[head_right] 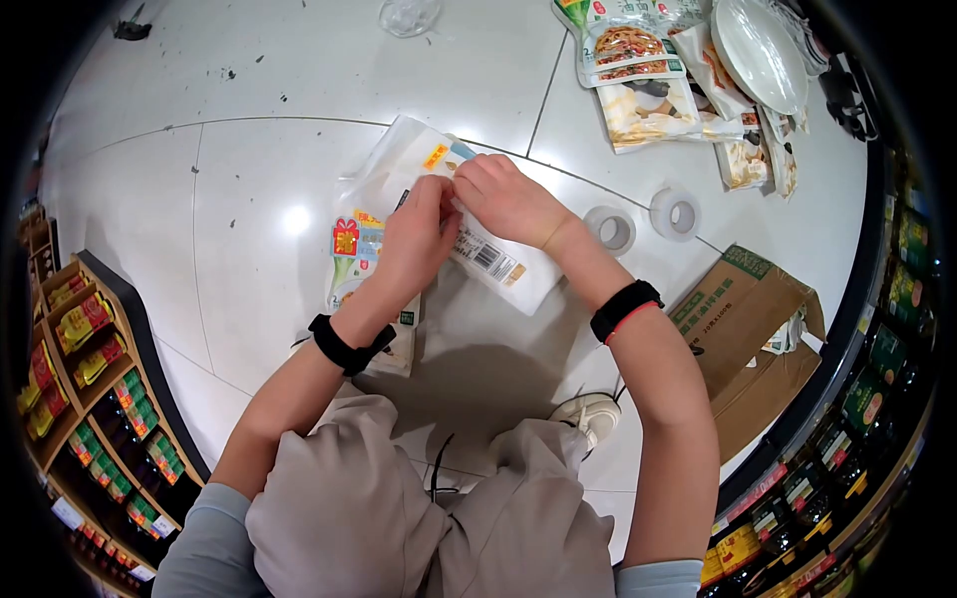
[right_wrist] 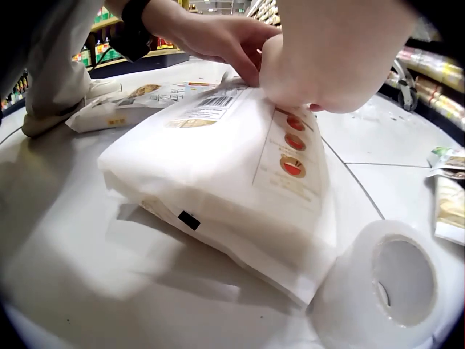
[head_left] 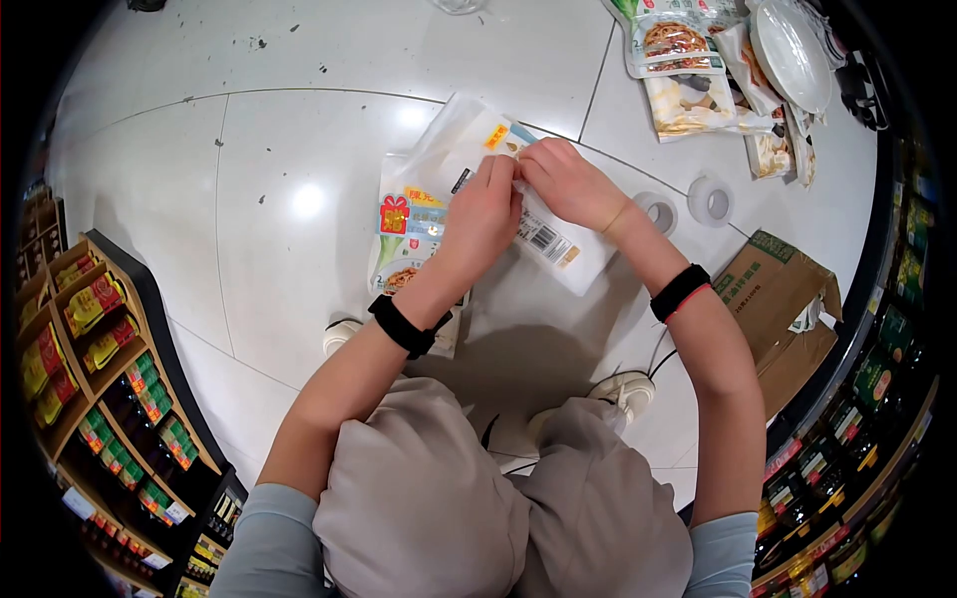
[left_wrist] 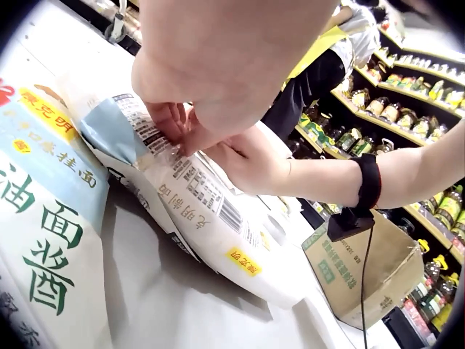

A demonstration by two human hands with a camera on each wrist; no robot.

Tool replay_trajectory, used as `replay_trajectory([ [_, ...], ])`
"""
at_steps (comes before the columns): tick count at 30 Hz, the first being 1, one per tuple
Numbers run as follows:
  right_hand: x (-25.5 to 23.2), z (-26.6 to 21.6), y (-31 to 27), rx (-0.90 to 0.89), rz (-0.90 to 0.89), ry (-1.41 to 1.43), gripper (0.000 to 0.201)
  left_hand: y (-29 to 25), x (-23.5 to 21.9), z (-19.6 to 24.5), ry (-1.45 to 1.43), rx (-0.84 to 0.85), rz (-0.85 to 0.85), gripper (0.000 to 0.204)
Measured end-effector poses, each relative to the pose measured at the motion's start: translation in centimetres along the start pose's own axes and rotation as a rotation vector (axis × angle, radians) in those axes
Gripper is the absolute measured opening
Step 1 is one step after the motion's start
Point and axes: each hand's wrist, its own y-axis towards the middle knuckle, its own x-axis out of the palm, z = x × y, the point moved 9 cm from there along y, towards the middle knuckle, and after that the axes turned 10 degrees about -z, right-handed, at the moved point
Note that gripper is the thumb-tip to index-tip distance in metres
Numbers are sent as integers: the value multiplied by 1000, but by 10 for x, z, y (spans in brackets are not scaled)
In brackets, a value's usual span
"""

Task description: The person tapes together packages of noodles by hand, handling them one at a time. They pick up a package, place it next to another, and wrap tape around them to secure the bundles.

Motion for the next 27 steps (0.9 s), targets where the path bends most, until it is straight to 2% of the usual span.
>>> replay_trajectory([
  [4, -7, -2, -1, -10, -4, 12, 16, -4, -1, 2, 70, 90, 67, 27],
  [8, -4, 0, -1, -9, 5, 6, 14, -5, -2, 7, 63, 81, 40, 27],
  [16, -17, 0, 2, 1, -63, -50, 11, 10, -6, -8, -98, -68, 13, 28],
  [18, -28, -3, 1, 5, -4, 104, 9, 8, -7, -9, -91, -54, 17, 29],
  [22, -22, 3, -2, 57, 15, 185, 8, 5, -7, -9, -130, -23, 50, 33],
  [24, -15, 5, 4, 40, -95, 145, 9, 5, -7, -12, -117, -43, 17, 31],
  [25, -18, 6, 7, 43, -94, 142, 9, 6, -7, -14, -107, -58, -15, 28],
  [27, -10, 5, 13, 13, -225, 94, 8, 4, -21, -9, -48, 6, 31, 24],
])
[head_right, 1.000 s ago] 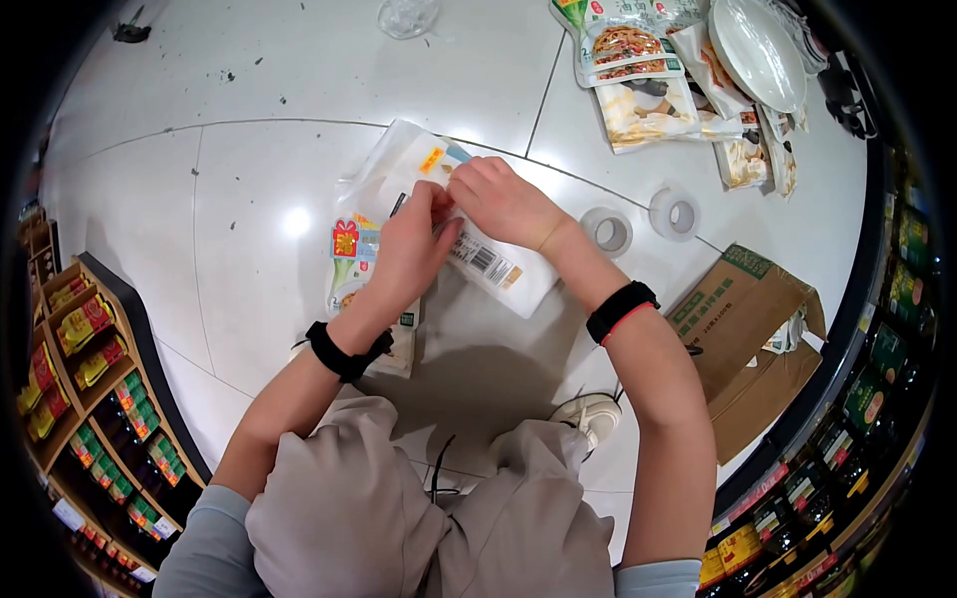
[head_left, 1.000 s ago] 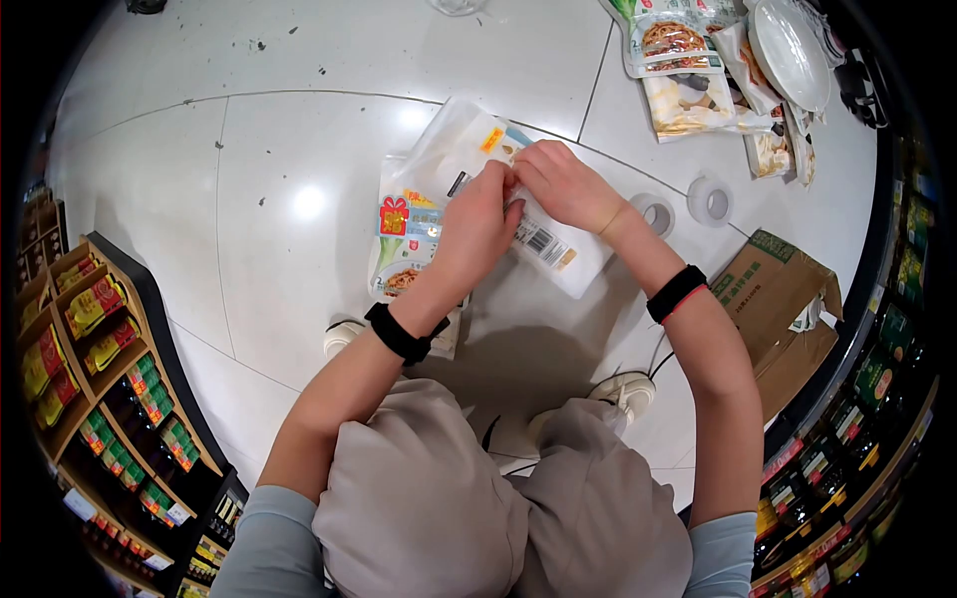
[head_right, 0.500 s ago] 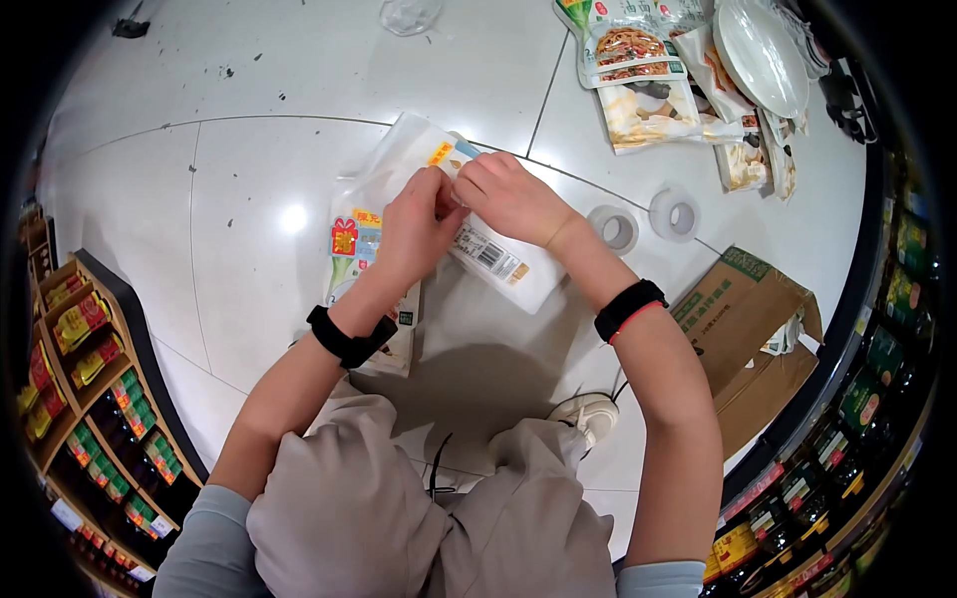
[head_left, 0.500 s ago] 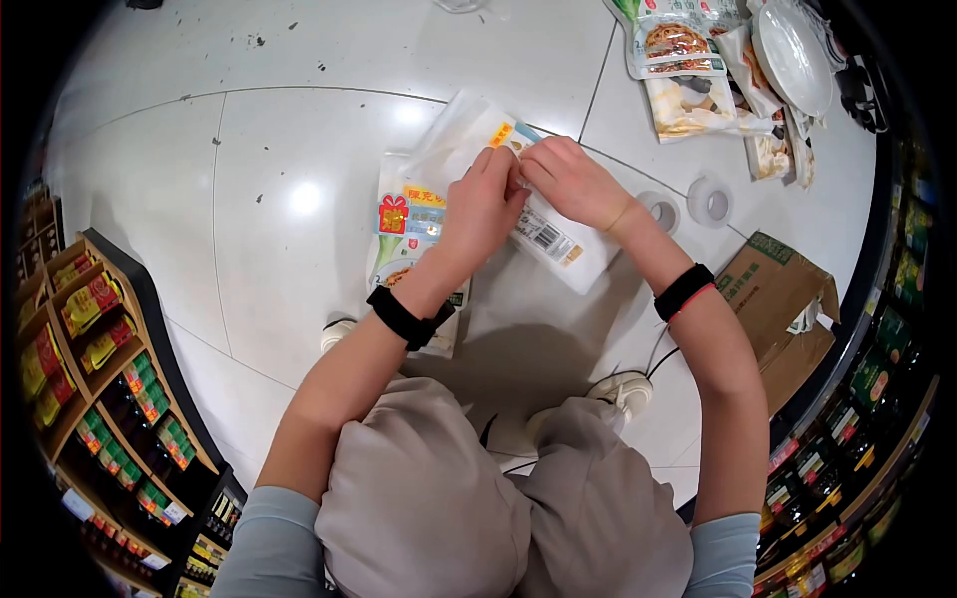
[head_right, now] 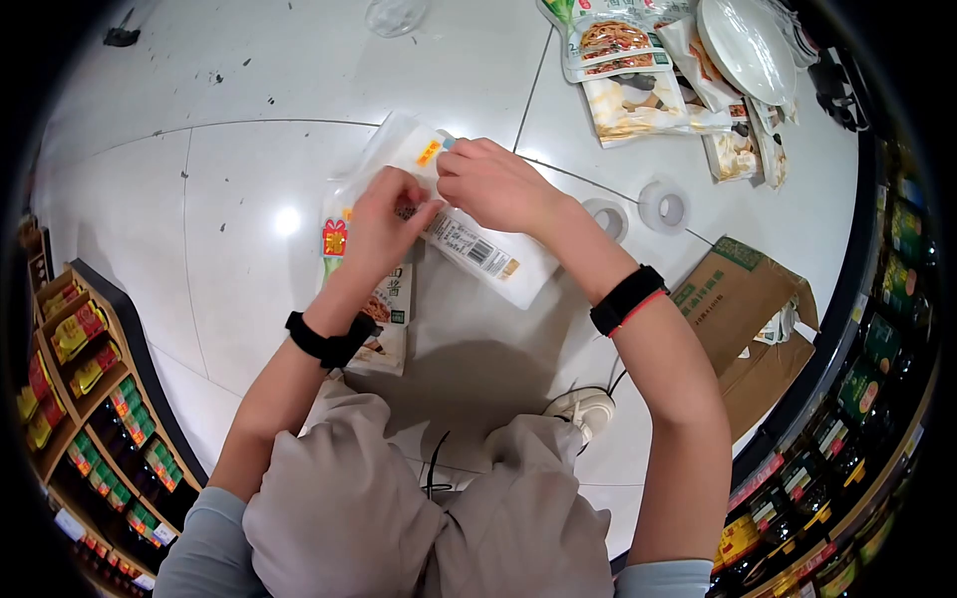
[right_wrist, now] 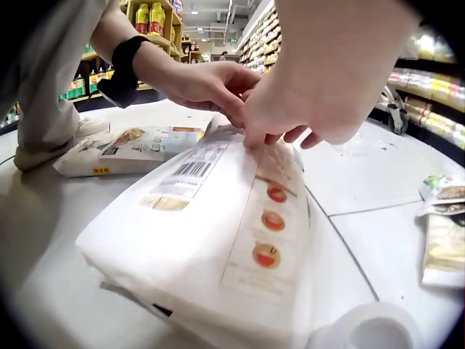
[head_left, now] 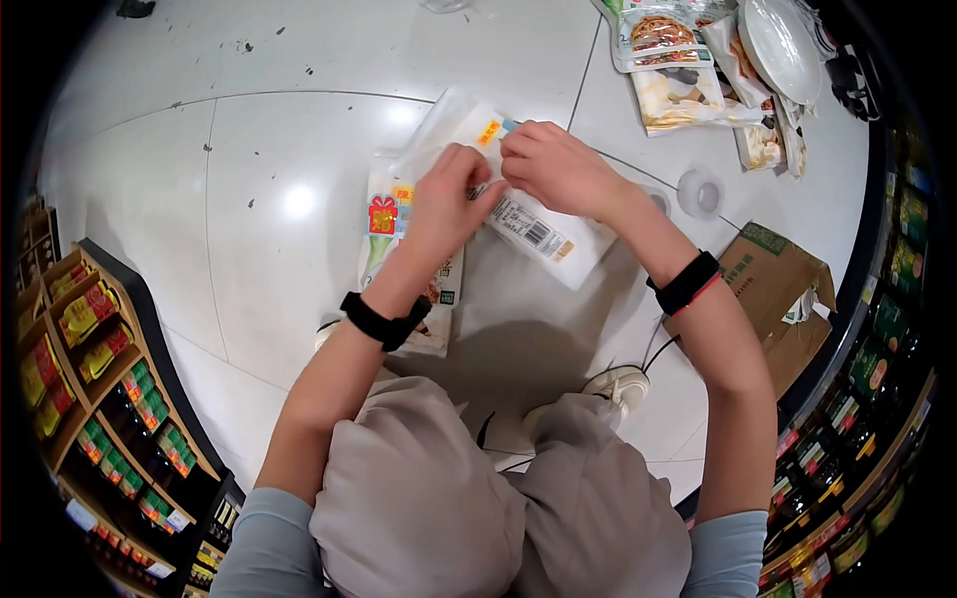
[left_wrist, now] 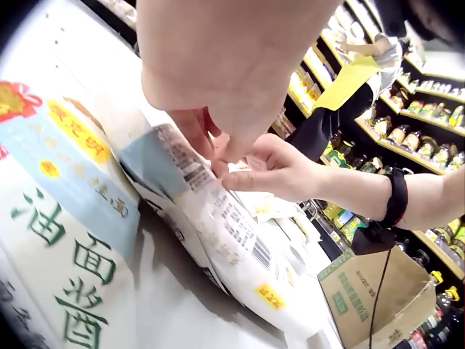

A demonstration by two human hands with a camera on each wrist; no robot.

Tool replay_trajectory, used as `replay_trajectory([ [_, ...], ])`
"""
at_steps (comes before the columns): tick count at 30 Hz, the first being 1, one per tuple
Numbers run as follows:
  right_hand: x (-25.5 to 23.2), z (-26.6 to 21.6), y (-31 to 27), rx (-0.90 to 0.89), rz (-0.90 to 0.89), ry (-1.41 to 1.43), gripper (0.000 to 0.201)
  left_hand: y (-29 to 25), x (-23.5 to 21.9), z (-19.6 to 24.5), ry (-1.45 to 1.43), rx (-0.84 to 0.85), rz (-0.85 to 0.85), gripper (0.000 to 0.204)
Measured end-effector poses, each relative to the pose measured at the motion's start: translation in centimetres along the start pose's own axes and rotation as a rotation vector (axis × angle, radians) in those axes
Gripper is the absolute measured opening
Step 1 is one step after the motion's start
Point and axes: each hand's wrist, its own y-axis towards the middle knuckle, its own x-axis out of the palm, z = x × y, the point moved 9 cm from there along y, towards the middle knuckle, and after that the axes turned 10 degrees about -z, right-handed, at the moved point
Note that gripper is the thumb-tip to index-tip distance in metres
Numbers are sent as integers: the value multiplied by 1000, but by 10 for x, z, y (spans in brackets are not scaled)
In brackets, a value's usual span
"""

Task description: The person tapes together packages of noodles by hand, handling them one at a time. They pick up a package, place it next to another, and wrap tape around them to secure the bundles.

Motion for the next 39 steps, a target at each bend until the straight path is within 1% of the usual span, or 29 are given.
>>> replay_trajectory([
  [1, -3, 1, 3, 5, 3, -3, 8, -3, -10, 5, 59, 60, 45, 21],
  [2, 4, 7, 9, 45, -105, 37, 6, -7, -13, 14, 198, 174, 60, 20],
  [3, 11, 11, 12, 82, -212, 77, 6, -11, -10, 13, 201, 176, 60, 20],
  [4, 8, 12, 16, 78, -208, 78, 6, -14, -2, 9, 159, 146, 15, 19],
  [6, 19, 28, 16, 251, -327, 385, 3, -17, 9, 6, 114, 104, -19, 18],
  [10, 21, 24, 15, 163, -320, 338, 4, -7, 20, 12, 133, 110, -10, 14],
  [12, 18, 27, 12, 200, -262, 351, 4, 0, 27, 9, 242, 16, -79, 11],
  [13, 18, 26, 10, 201, -260, 349, 4, 1, 26, 10, 243, 18, -77, 11],
  [15, 1, 21, 4, 162, -64, 212, 13, 5, 26, 7, 284, -41, -118, 13],
  [16, -6, 14, -12, 246, 117, 137, 19, 6, 23, 9, 285, -38, -109, 13],
  [17, -9, -1, -33, 323, 298, 59, 24, 6, 26, 5, 308, -97, -187, 15],
  [18, 5, -18, -38, 332, 254, -42, 37, 6, 28, 1, 334, -155, -263, 17],
  [19, 17, -32, -42, 340, 212, -142, 50, 8, 21, 4, 340, -153, -249, 17],
  [20, 24, -44, -44, 332, 220, -149, 50, 9, 15, 2, 362, -221, -286, 19],
  [21, 36, -45, -44, 429, 159, -71, 62, 8, 10, -1, 385, -289, -323, 24],
  [22, 47, -44, -45, 524, 101, 3, 73, 3, 7, -4, 393, -284, -306, 24],
  [23, 45, -50, -41, 513, 117, -15, 73, -4, 0, -2, 245, -139, -182, 29],
  [24, 52, -50, -34, 572, 3, -103, 80, -11, -14, 1, 105, 24, -65, 34],
  [25, 56, -45, -32, 647, -111, -196, 87, -19, -36, -3, 168, 52, 95, 36],
  [26, 56, -44, -32, 640, -124, -227, 88, -27, -55, -8, 215, 84, 253, 37],
  [27, 59, -44, -35, 632, -145, -255, 89, -25, -58, -22, 242, 35, 270, 39],
  [28, 58, -45, -38, 609, -87, -184, 89, -24, -63, -36, 271, -23, 287, 40],
  [29, 60, -45, -44, 621, -76, -206, 89, -23, -66, -39, 263, 0, 297, 40],
  [31, 52, -43, -58, 588, 94, -62, 88, -2, -37, -78, -125, -245, -58, 45],
  [32, 50, -44, -66, 588, 106, -104, 88, 3, -37, -73, 76, -149, 10, 43],
  [33, 51, -48, -76, 621, 141, -74, 88, 10, -42, -64, 65, -132, 37, 43],
  [35, 56, -61, -90, 640, 172, -54, 88, 9, -48, -57, 33, -262, -49, 38],
  [37, 52, -53, -97, 703, 202, -35, 88, 17, -61, -29, -3, -244, -50, 37],
  [39, 37, -50, -99, 694, 261, -70, 85, 19, -73, 2, -34, -249, -74, 35],
])
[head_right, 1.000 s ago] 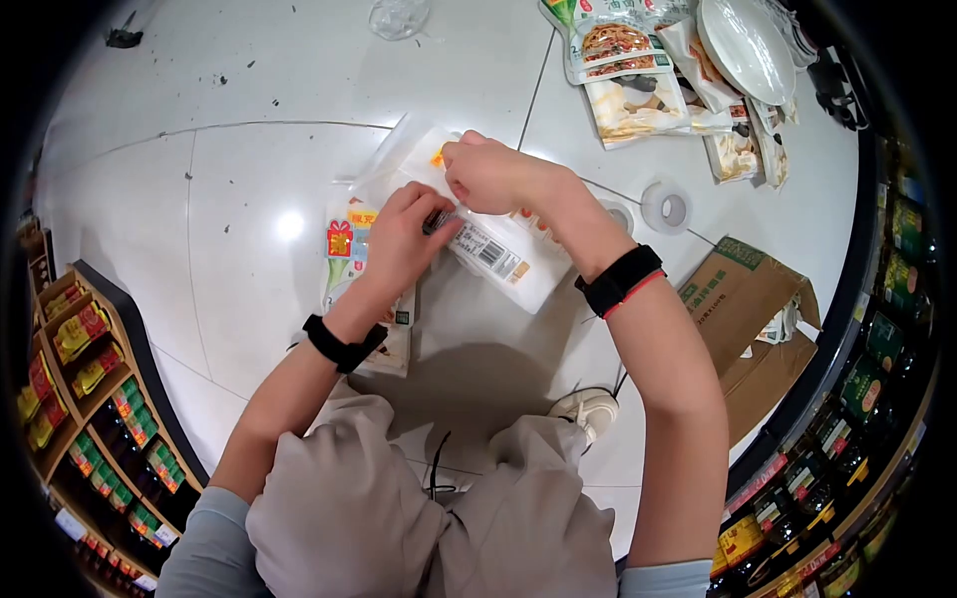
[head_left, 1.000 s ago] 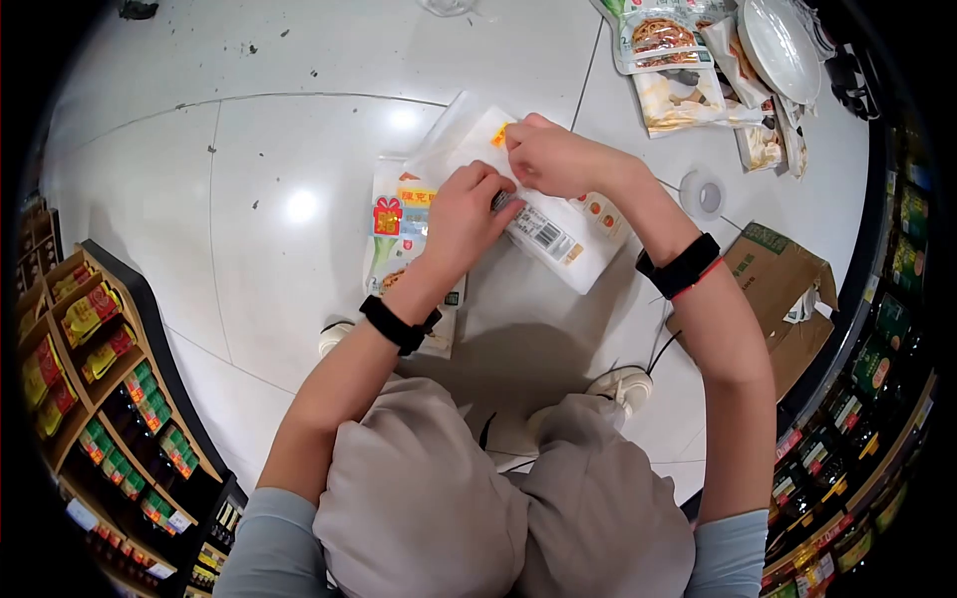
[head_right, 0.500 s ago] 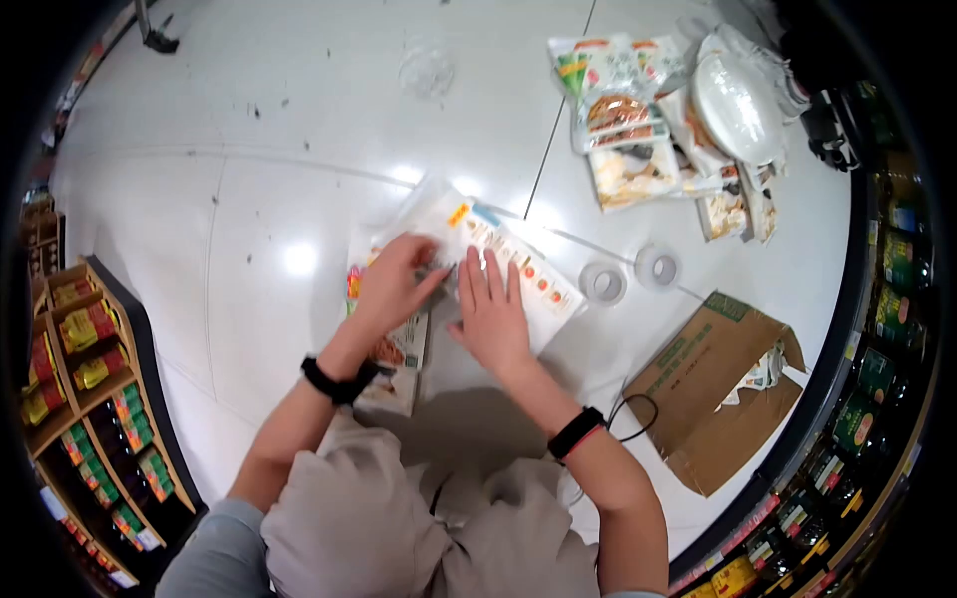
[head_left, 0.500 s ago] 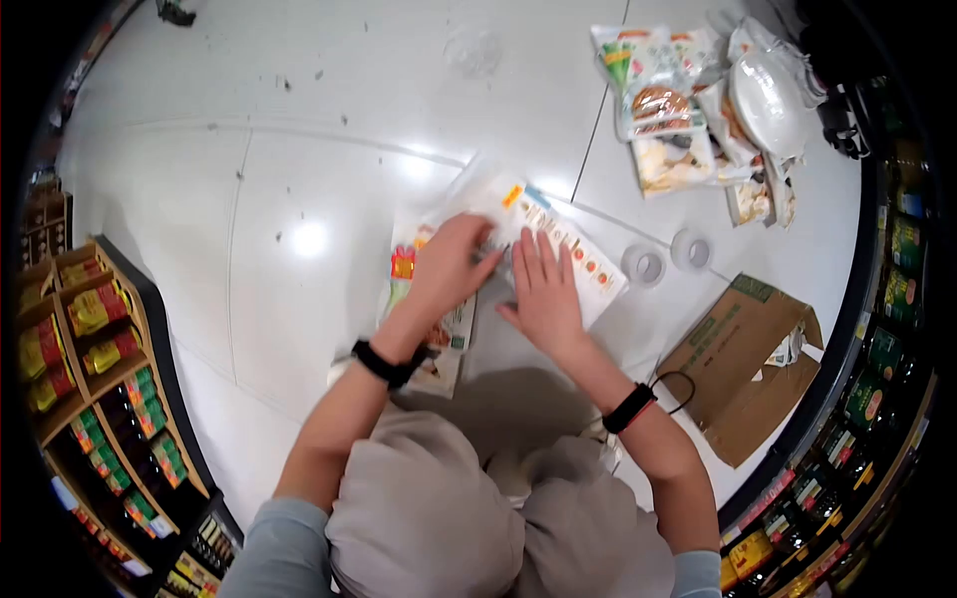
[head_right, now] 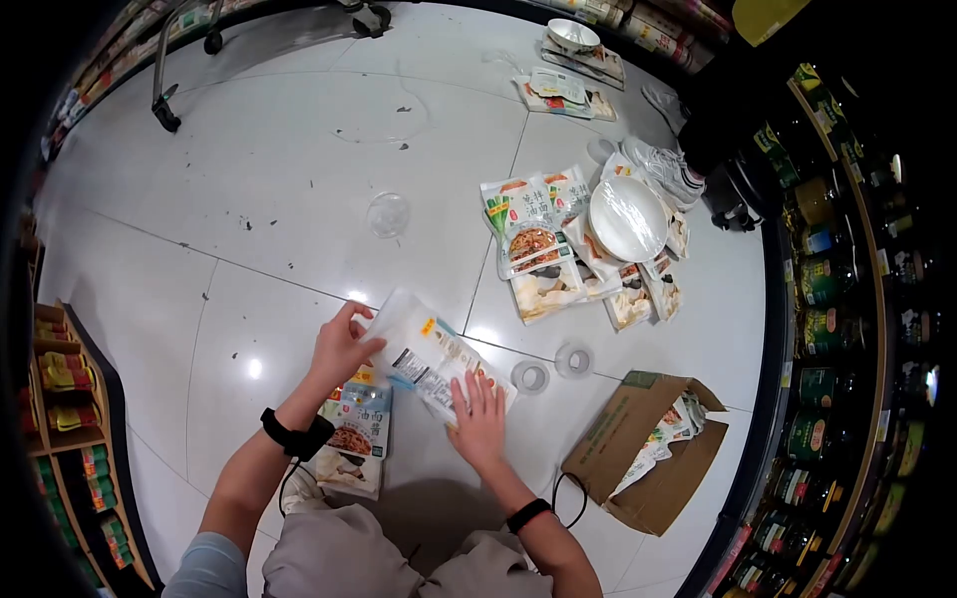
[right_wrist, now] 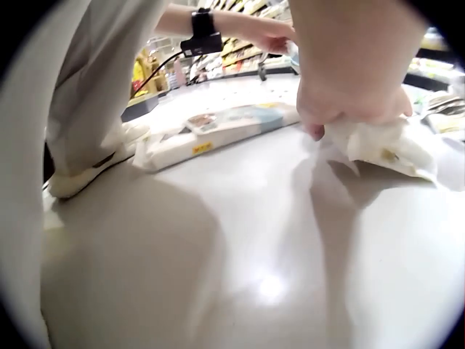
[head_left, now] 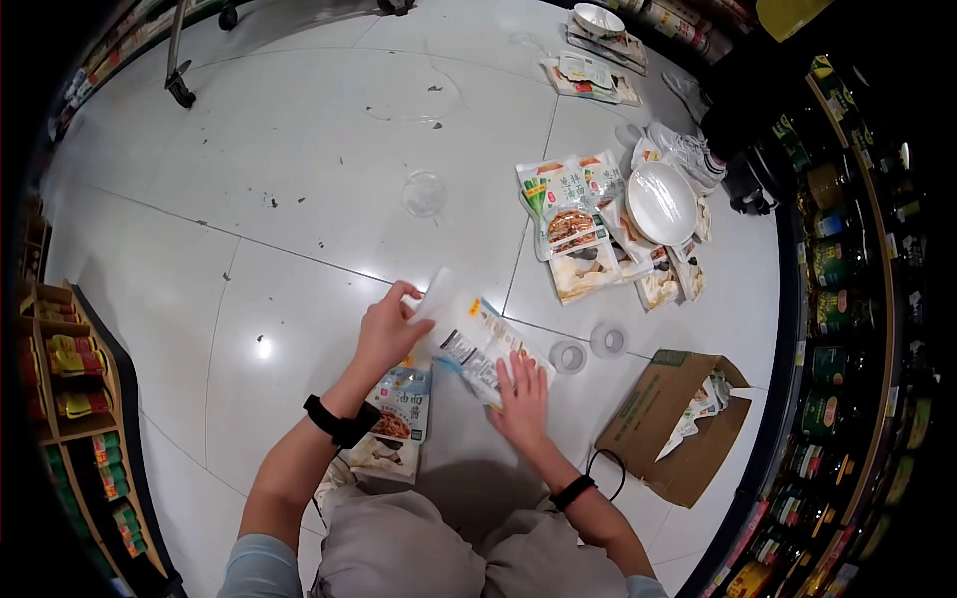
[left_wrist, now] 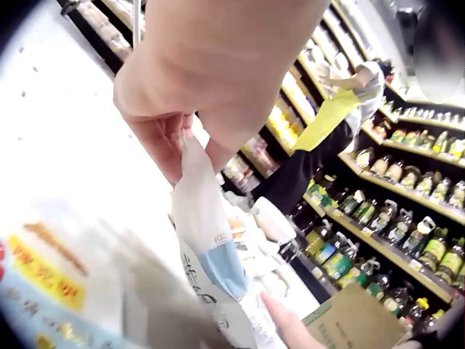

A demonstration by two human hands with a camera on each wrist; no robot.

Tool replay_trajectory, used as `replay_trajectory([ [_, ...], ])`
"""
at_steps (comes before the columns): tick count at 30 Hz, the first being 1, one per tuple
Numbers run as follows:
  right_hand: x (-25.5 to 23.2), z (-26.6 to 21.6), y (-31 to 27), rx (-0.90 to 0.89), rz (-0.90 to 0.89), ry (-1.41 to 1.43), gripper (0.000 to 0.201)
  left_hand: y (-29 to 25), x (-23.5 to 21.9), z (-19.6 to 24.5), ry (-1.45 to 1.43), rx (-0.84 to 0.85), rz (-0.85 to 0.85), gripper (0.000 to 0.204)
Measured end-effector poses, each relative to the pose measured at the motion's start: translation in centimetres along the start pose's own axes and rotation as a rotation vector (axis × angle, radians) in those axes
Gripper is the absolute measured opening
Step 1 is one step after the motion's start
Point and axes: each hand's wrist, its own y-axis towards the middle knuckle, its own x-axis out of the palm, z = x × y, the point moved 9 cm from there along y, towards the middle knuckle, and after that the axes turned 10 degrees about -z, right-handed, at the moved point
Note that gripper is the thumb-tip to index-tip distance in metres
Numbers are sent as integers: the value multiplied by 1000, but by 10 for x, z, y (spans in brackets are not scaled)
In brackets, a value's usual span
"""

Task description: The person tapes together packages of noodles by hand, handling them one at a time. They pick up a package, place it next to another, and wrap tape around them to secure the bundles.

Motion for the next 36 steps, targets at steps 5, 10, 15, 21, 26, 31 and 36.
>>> replay_trajectory([
  [5, -60, 54, 41, 19, -60, 529, 60, 30, -39, 57, -352, 148, -63, 32],
  [10, -52, 97, 134, 27, -213, 1142, 43, 6, -52, 10, -671, 195, 32, 29],
  [15, -23, 123, 164, 233, -196, 1346, 33, -73, -19, -133, -486, -34, 48, 29],
  [21, 4, 122, 153, 307, -76, 1586, 33, -144, -2, -199, -336, -256, 84, 25],
  [26, 23, 93, 147, 381, -91, 1873, 33, -160, 12, -201, -352, -308, 102, 28],
  [31, 20, 94, 185, 343, 104, 1605, 42, -171, 52, -212, -319, -355, -65, 39],
  [36, -17, 140, 212, 259, 208, 868, 50, -171, 47, -202, 37, -483, -160, 49],
])
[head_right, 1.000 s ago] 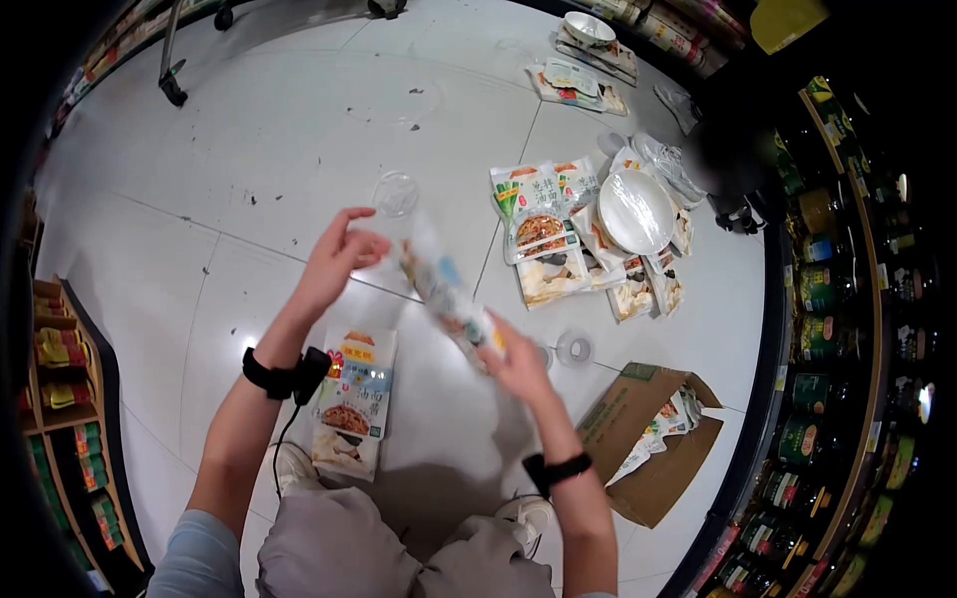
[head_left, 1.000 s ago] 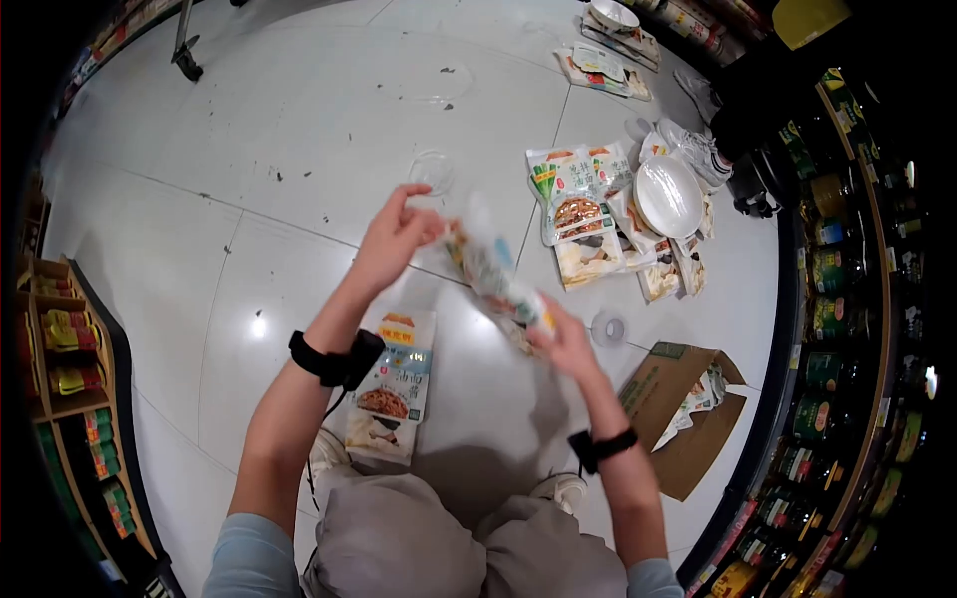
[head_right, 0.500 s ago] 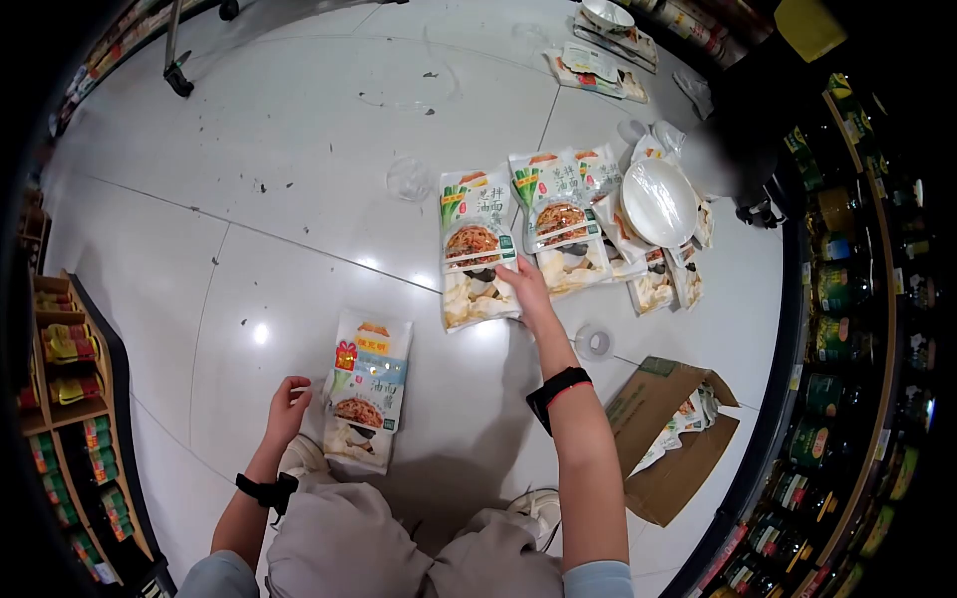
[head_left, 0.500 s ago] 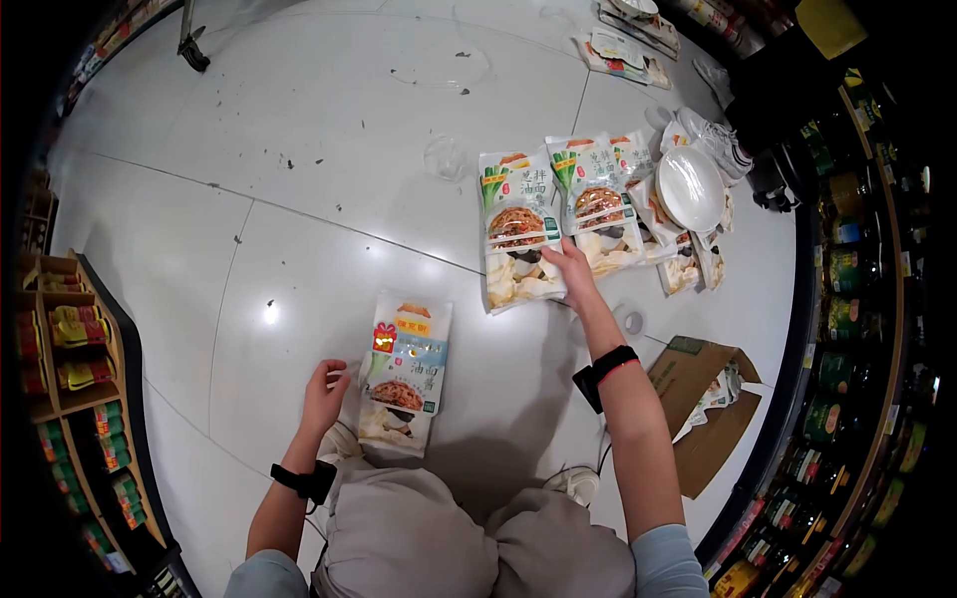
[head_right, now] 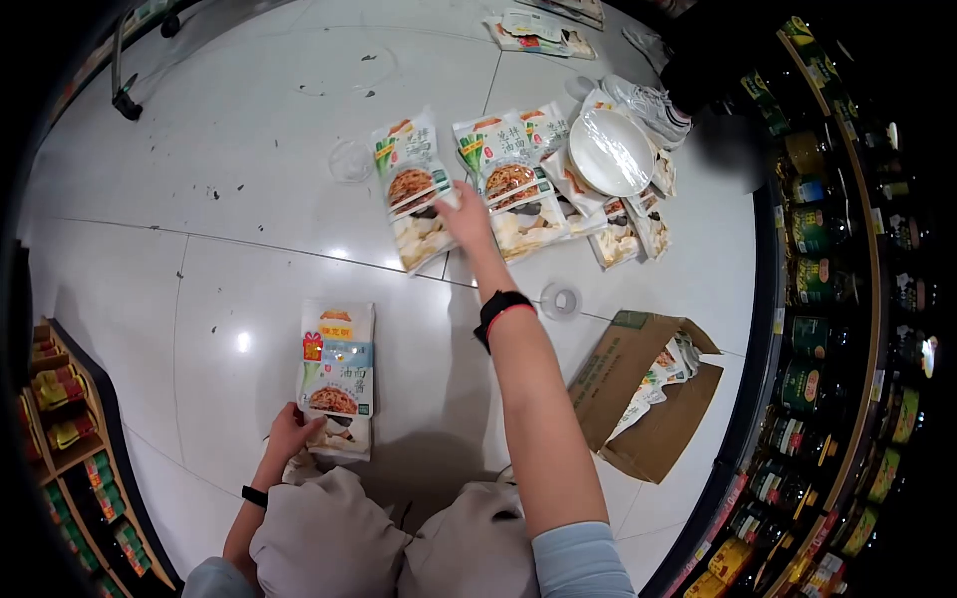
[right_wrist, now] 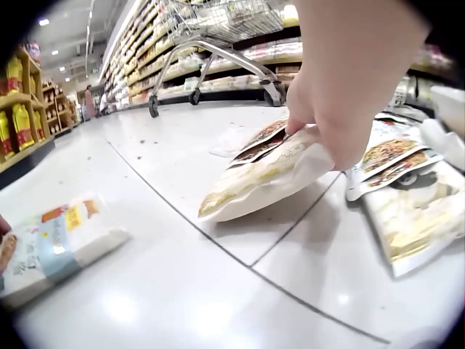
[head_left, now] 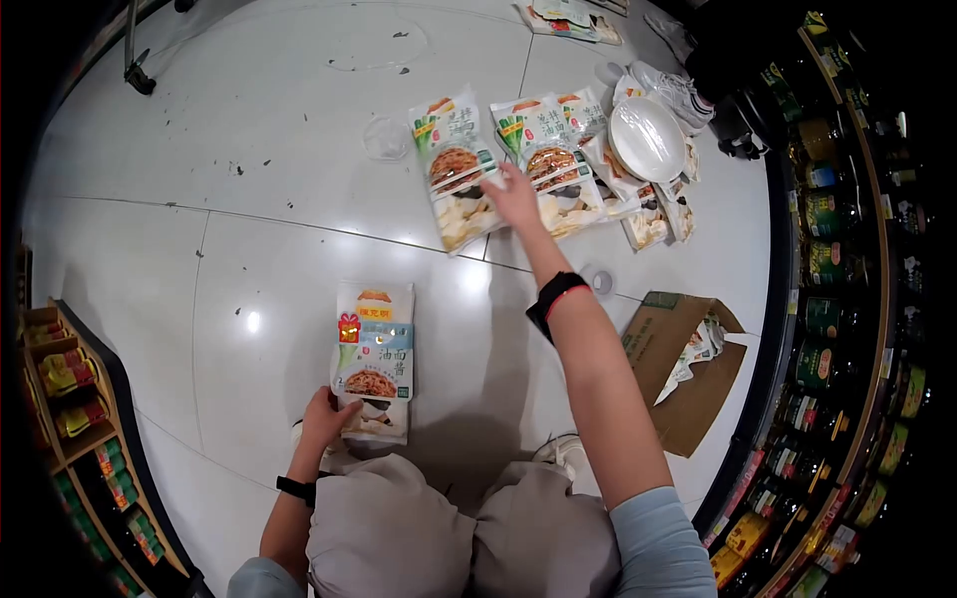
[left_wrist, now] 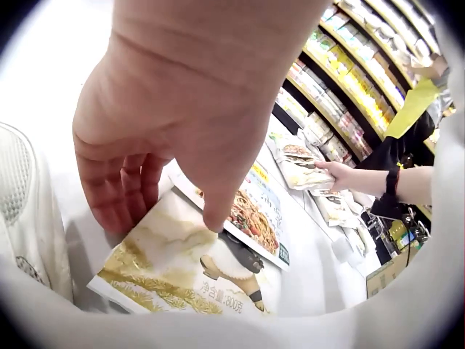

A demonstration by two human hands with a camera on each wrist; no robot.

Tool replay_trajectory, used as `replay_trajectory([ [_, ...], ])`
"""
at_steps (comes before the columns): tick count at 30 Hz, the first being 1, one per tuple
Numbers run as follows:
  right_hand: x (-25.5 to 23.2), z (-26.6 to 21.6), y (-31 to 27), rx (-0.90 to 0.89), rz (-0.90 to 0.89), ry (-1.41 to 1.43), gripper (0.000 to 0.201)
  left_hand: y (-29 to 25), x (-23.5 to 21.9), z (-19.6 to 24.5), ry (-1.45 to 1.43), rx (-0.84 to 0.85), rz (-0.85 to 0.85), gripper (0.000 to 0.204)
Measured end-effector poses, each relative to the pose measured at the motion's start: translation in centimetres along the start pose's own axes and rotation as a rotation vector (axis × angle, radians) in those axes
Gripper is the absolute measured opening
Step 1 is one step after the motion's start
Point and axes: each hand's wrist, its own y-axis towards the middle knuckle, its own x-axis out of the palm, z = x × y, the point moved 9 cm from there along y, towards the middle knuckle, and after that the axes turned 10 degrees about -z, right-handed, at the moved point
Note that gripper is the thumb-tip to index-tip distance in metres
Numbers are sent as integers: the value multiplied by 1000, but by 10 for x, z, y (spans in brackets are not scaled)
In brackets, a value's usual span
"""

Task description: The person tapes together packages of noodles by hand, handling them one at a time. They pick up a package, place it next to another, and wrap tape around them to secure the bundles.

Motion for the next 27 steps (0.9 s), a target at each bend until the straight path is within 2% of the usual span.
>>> replay_trajectory([
  [2, -31, -5, 5, -63, 67, -76, 51, 9, -1, -9, 36, 18, 30, 45],
  [4, -52, 17, 2, -95, 143, -117, 48, 4, -2, -2, 19, -6, 24, 42],
  [6, -71, 12, -24, 7, 212, -147, 45, 9, 2, -8, -14, 46, 46, 38],
  [8, -75, -13, -38, 90, 212, -641, 44, 8, -2, -4, 65, 78, 73, 37],
  [10, -75, -55, -52, -351, 389, -818, 44, 2, -4, -1, -19, 40, 62, 37],
  [12, -80, -58, -58, -326, 403, -695, 44, 6, -4, 12, 72, 257, 137, 33],
  [13, -86, -64, -65, -312, 417, -588, 45, 6, -8, 12, 34, 293, 172, 27],
  [14, -90, -71, -80, -297, 424, -607, 45, 6, -7, 5, 31, 304, 149, 27],
  [16, -110, -85, -131, -296, 365, -262, 37, 21, -3, -12, -334, 326, 105, 32],
  [18, -132, -77, -183, -239, 410, -303, 27, 18, 0, 1, -478, 324, 10, 38],
  [20, -161, -70, -239, -58, 475, -122, 21, 37, 1, -19, -621, 355, -96, 41],
  [22, -176, -95, -295, -105, 568, -146, 20, 48, -4, -30, -582, 84, -64, 36],
  [24, -183, -122, -348, -81, 574, -300, 18, 60, -6, -12, -179, -40, -134, 38],
  [26, -190, -125, -398, 88, 536, -406, 18, 61, 5, 7, -277, 73, -220, 43],
  [27, -192, -120, -424, 217, 494, -439, 18, 52, 3, 25, -272, 56, -236, 42],
])
